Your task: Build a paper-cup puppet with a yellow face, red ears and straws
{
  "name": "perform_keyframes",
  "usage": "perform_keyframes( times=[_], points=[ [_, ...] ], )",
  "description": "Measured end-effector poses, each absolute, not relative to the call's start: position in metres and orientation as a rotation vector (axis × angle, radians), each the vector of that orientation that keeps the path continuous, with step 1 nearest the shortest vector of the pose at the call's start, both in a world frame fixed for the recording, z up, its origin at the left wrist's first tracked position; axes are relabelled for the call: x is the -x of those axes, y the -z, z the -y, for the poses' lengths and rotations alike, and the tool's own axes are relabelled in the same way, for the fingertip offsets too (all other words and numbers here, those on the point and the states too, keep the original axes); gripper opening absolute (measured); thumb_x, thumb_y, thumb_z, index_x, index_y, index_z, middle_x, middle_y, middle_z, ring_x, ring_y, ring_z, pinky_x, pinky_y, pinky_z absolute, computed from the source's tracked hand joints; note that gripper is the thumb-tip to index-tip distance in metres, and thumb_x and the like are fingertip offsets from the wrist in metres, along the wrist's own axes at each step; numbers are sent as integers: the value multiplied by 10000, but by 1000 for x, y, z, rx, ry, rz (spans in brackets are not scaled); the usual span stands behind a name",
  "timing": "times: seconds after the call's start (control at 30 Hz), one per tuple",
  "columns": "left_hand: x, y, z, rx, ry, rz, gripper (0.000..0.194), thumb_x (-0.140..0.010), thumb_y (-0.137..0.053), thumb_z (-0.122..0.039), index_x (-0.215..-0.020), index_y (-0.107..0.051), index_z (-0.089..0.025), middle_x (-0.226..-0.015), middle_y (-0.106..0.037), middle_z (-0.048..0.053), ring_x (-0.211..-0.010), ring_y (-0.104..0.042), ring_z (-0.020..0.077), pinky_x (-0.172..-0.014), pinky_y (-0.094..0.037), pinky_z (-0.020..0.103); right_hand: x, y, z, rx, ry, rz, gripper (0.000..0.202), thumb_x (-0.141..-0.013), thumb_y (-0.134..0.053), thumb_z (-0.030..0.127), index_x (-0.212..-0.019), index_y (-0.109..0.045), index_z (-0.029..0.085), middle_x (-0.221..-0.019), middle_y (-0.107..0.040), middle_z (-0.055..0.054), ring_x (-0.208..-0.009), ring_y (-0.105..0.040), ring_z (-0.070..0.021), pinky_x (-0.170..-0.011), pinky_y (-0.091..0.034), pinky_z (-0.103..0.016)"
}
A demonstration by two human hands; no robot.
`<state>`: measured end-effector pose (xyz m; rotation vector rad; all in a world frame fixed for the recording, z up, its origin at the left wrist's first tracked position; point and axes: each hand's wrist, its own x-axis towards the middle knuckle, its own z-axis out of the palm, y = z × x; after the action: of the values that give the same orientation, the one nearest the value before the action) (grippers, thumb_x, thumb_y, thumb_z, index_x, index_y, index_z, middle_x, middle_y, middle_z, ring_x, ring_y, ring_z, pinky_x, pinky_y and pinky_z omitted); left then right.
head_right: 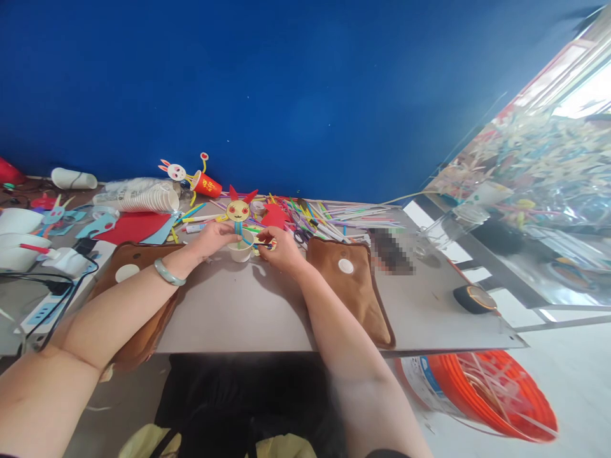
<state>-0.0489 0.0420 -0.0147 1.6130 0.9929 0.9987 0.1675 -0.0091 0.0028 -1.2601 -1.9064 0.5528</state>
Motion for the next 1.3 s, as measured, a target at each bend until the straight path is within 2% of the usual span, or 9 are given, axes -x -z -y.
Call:
perform_keyframes(
  times=[0.13,0.27,0.33,0.6,0.83,1.07,1.17,1.3],
  points=[
    [49,15,-42,-1613,-996,-1005,198,-639,-764,-321,-756,-784,-163,-921,-741,79,-908,-643,232,-875,-467,352,-168,1,8,1298,-552,1944,209,-680,-668,210,-886,-687,180,-830,-728,-36,-759,-650,-176,-725,-500,-300],
    [48,13,-40,-1615,-988,-1022,209,-643,-764,-345,-743,-779,-162,-940,-741,84,-927,-643,237,-883,-466,354,-169,3,5,1332,-572,1987,60,-734,-657,224,-761,-689,180,-740,-719,-30,-684,-637,-164,-664,-479,-280],
    [48,11,-39,-1605,-976,-1019,209,-642,-763,-344,-751,-780,-167,-953,-744,81,-932,-645,237,-886,-466,354,-170,2,4,1329,-563,1993,58,-757,-641,210,-736,-688,183,-713,-718,-26,-663,-631,-160,-660,-474,-279],
    [47,8,-36,-1599,-968,-1022,201,-630,-762,-332,-757,-783,-178,-965,-750,72,-962,-650,247,-923,-454,363,-172,5,0,1323,-505,1982,92,-783,-627,226,-794,-707,183,-759,-730,-40,-702,-633,-174,-694,-472,-291],
    [46,8,-36,-1588,-959,-1065,211,-614,-764,-333,-753,-784,-176,-936,-754,72,-946,-650,253,-891,-460,360,-170,8,-1,1328,-450,1907,119,-776,-613,219,-839,-710,194,-801,-731,-42,-739,-635,-188,-735,-482,-309],
    [45,10,-36,-1574,-963,-1094,201,-614,-772,-315,-754,-790,-170,-910,-761,68,-909,-656,246,-850,-469,348,-168,12,-2,1346,-462,1890,106,-749,-640,226,-828,-705,198,-794,-729,-40,-725,-633,-185,-705,-486,-303],
    [44,11,-36,-1577,-975,-1107,200,-613,-775,-321,-749,-788,-175,-897,-758,62,-883,-655,237,-846,-468,349,-169,10,0,1347,-497,1903,171,-721,-676,233,-883,-698,185,-844,-735,-48,-779,-653,-191,-725,-491,-302],
    [44,12,-36,-1588,-978,-1114,211,-620,-773,-336,-751,-787,-171,-886,-753,65,-860,-651,235,-833,-467,354,-170,5,4,1389,-538,1942,398,-654,-743,247,-1040,-672,187,-926,-735,-44,-835,-660,-198,-750,-499,-307]
  ],
)
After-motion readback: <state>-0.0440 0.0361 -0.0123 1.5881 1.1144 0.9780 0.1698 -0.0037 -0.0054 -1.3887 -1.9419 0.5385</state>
